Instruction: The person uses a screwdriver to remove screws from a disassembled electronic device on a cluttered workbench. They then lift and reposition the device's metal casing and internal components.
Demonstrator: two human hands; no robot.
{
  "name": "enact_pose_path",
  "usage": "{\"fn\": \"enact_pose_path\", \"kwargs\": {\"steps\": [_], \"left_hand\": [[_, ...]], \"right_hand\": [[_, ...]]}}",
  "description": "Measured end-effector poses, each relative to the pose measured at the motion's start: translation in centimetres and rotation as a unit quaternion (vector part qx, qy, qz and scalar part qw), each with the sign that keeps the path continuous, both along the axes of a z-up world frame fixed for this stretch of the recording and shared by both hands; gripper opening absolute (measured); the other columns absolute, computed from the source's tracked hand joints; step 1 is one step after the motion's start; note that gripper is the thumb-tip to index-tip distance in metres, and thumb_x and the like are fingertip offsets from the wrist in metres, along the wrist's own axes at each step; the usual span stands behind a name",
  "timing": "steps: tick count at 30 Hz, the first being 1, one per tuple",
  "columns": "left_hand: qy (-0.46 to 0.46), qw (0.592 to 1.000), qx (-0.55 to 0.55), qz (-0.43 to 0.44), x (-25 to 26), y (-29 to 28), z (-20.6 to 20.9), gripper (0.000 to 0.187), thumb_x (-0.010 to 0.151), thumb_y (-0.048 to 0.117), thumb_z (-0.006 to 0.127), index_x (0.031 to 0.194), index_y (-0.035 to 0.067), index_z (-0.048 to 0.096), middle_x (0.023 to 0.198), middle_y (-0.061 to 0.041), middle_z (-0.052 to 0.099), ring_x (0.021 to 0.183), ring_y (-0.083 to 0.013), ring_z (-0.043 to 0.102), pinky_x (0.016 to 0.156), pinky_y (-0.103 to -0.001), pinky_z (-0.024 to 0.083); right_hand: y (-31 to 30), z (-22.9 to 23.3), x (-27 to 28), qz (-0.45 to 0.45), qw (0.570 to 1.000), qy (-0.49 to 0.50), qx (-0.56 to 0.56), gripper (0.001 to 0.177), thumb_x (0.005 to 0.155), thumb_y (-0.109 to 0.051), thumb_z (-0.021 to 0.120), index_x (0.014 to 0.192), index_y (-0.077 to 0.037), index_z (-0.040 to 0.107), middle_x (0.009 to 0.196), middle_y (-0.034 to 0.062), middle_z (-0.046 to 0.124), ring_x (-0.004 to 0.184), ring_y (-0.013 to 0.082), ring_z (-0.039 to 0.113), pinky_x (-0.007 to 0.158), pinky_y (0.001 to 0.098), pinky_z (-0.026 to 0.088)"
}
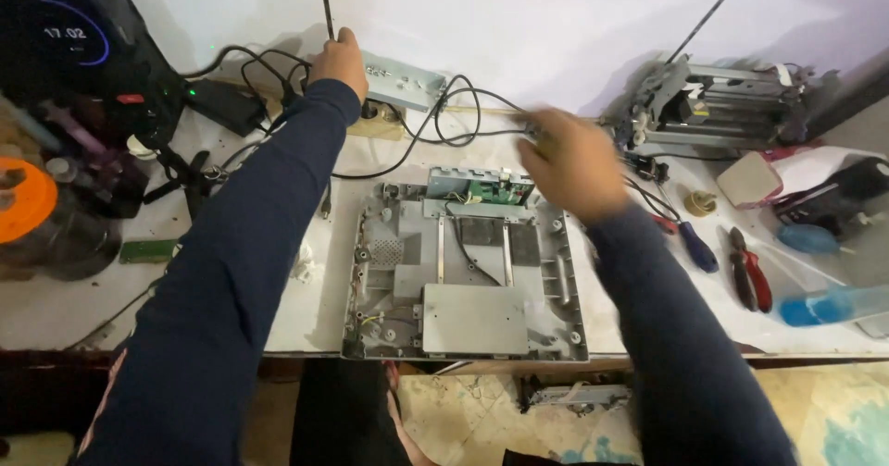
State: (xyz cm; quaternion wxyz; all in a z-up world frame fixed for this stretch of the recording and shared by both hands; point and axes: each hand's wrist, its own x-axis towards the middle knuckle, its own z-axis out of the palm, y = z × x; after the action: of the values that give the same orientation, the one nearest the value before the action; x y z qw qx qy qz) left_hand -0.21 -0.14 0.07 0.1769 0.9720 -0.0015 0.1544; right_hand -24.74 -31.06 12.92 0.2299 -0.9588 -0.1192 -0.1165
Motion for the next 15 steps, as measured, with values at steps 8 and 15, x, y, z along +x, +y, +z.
{"fn": "enact_pose_path", "kwargs": {"steps": [8,15], "left_hand": [[0.026,1.000,-0.010,-0.013,0.1,0.1,0.1,0.052,0.096,-0.008,0.052,0.146,-0.007,0.038,0.122,-0.033,0.058,0.093,-0.0501,0.065,0.074,-0.057,0.059],[0.005,1.000,0.029,-0.009,1.0,0.5,-1.1,0.042,0.093,-0.007,0.056,0.134,-0.005,0.048,0.109,-0.030,0.064,0.087,-0.0474,0.066,0.069,-0.056,0.060]], "right_hand": [[5.0,-6.7,18.2,-0.013,0.949,0.044,-0.312,0.064,0.101,-0.031,0.060,0.160,-0.036,0.037,0.114,0.0149,0.067,0.085,0.0385,0.071,0.069,0.0478,0.058],[4.5,-8.2,18.7,0.069,0.971,-0.043,-0.225,0.016,0.106,-0.027,0.055,0.115,-0.018,0.065,0.101,0.0116,0.065,0.062,0.0389,0.065,0.056,0.0494,0.056]]}}
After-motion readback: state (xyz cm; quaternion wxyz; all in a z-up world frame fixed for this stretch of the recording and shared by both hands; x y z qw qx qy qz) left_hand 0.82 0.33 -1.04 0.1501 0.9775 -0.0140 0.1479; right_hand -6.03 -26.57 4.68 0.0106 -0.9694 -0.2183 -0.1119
